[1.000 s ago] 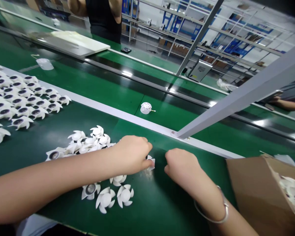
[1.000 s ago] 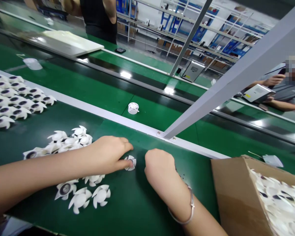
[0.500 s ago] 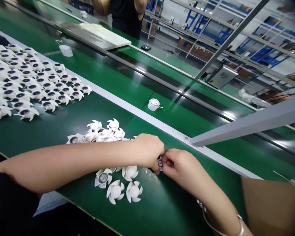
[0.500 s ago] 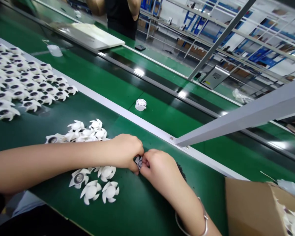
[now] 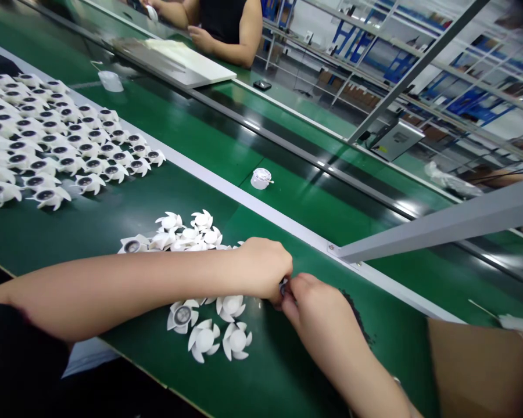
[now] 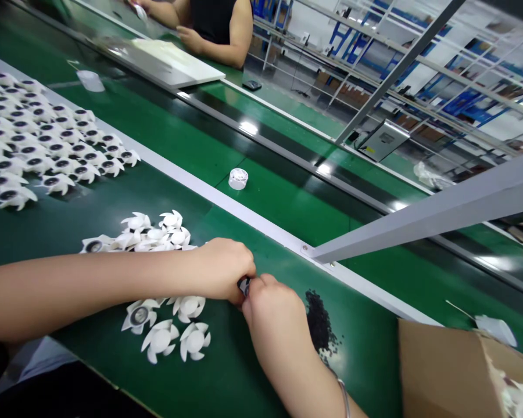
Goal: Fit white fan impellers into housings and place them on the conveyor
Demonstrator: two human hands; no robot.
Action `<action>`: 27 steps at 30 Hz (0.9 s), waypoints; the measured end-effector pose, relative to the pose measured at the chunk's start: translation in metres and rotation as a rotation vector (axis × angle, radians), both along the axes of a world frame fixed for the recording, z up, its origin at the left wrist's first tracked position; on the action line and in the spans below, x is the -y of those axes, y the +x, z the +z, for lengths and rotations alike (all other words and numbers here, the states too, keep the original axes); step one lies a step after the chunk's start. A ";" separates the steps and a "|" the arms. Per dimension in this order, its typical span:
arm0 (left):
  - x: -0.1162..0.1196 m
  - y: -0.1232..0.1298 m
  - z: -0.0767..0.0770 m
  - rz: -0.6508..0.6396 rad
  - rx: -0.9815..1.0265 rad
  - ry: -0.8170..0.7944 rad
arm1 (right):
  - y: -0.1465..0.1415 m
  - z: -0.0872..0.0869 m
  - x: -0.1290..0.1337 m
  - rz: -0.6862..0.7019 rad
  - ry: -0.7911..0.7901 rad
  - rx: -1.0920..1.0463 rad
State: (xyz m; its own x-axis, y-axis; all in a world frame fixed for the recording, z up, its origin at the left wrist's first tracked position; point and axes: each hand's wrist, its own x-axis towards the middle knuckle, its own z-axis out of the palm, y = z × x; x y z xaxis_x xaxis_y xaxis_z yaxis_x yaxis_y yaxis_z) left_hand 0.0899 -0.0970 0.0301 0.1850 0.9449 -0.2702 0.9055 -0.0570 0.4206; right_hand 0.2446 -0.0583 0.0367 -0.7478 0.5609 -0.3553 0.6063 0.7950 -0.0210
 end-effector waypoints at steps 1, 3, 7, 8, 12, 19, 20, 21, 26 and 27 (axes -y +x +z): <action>0.000 0.000 0.000 0.002 0.000 -0.001 | 0.001 0.000 -0.001 0.000 -0.012 -0.011; -0.001 0.000 -0.001 0.009 0.001 -0.009 | 0.003 -0.001 -0.005 0.001 -0.052 -0.054; -0.001 0.000 -0.001 0.023 -0.004 -0.010 | 0.004 -0.002 -0.012 0.017 -0.120 -0.113; -0.001 0.000 0.000 0.023 -0.003 -0.009 | 0.004 -0.001 -0.012 0.013 -0.119 -0.112; 0.000 0.000 0.002 0.022 -0.002 -0.026 | 0.000 0.001 -0.009 -0.010 -0.085 -0.065; -0.001 0.000 0.005 0.024 0.001 -0.041 | 0.001 0.000 -0.005 0.027 -0.007 -0.039; -0.001 0.000 0.005 0.026 0.006 -0.041 | 0.002 0.000 -0.004 0.040 0.015 -0.039; -0.001 0.000 0.005 0.029 0.009 -0.043 | 0.003 0.000 -0.003 0.057 0.040 -0.040; 0.001 0.000 0.006 0.031 0.022 -0.050 | 0.008 -0.005 0.009 0.215 0.206 -0.077; 0.001 -0.001 0.006 0.027 0.025 -0.049 | 0.009 -0.007 0.012 0.241 0.241 -0.081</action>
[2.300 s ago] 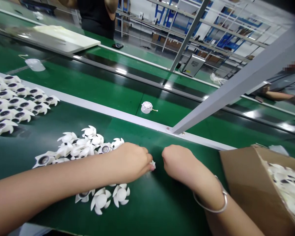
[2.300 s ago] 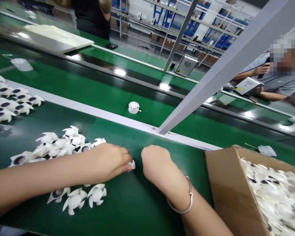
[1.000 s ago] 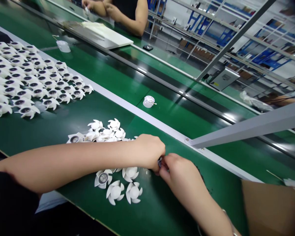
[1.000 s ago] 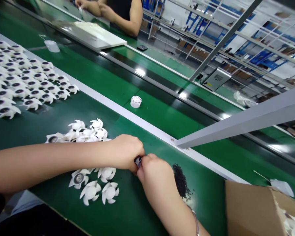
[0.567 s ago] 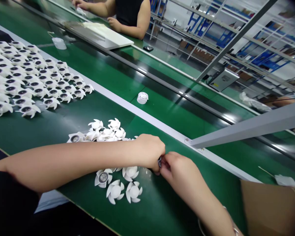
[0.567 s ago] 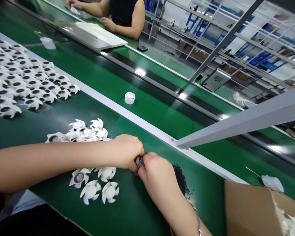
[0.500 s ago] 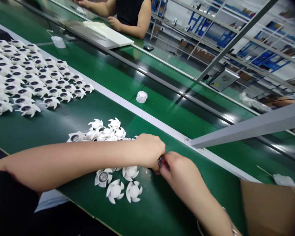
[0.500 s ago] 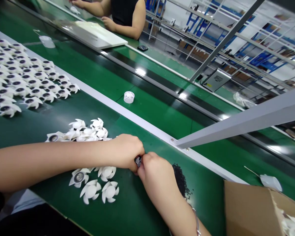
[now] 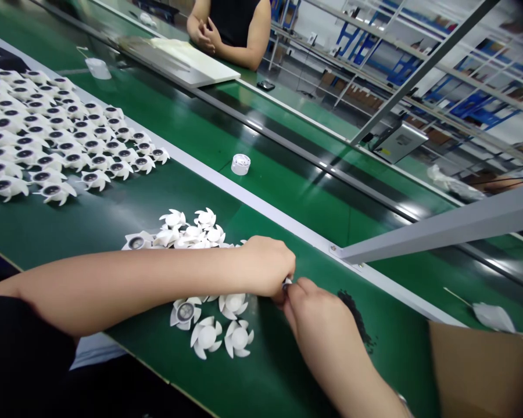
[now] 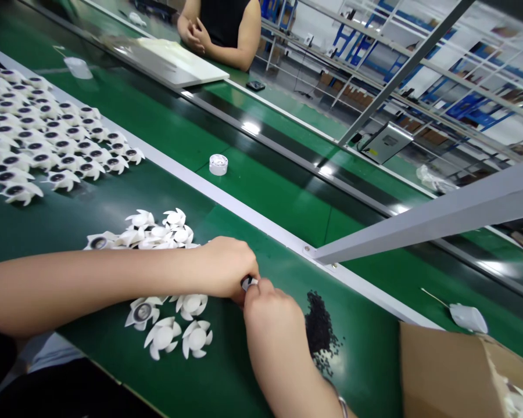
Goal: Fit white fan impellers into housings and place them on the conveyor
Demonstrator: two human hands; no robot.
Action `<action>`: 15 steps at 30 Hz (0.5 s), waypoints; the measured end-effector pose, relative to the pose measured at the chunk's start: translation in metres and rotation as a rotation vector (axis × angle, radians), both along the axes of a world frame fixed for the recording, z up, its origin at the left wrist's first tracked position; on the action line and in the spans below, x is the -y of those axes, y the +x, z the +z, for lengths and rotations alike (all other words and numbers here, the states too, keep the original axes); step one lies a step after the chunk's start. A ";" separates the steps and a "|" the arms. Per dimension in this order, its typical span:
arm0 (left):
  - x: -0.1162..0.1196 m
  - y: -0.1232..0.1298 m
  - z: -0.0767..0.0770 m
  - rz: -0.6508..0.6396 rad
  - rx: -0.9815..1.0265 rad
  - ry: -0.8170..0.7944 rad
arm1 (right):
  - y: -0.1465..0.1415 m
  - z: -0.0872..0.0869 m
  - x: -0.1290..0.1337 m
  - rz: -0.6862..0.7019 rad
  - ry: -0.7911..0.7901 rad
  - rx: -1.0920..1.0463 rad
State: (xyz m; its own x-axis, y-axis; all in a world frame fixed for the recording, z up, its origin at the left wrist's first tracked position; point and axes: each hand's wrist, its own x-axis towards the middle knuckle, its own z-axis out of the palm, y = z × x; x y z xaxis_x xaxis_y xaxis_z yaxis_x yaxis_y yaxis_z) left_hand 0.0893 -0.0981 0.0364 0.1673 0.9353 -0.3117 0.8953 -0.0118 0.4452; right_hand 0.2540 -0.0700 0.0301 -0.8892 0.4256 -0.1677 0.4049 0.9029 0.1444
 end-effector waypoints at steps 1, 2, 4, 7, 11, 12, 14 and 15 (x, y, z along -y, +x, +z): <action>0.000 0.000 0.001 -0.007 0.004 -0.002 | 0.002 -0.002 0.003 0.016 0.034 -0.005; 0.000 0.000 0.002 -0.013 0.008 -0.008 | 0.004 -0.004 0.007 0.030 0.062 -0.010; 0.000 0.000 0.003 -0.024 0.016 -0.027 | 0.007 -0.007 0.013 0.046 0.101 -0.017; 0.000 -0.001 0.004 -0.005 0.014 -0.031 | 0.010 -0.008 0.016 0.012 0.092 0.009; 0.000 0.000 0.003 0.006 0.013 -0.032 | 0.013 0.005 0.002 -0.069 -0.121 0.044; 0.000 0.000 0.002 0.007 0.012 -0.030 | 0.016 0.010 -0.005 -0.078 -0.182 0.019; 0.000 0.000 0.001 0.019 0.003 -0.016 | 0.021 0.021 -0.020 -0.103 -0.239 -0.089; 0.001 0.001 0.001 0.026 -0.004 -0.012 | 0.025 0.026 -0.026 -0.123 -0.235 -0.153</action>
State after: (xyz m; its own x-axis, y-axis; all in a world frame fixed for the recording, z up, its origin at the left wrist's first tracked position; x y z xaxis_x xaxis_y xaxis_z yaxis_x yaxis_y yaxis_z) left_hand 0.0902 -0.0987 0.0371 0.1412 0.9358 -0.3231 0.8972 0.0170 0.4413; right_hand 0.2786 -0.0436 0.0562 -0.8560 0.4971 -0.1419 0.5141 0.8473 -0.1335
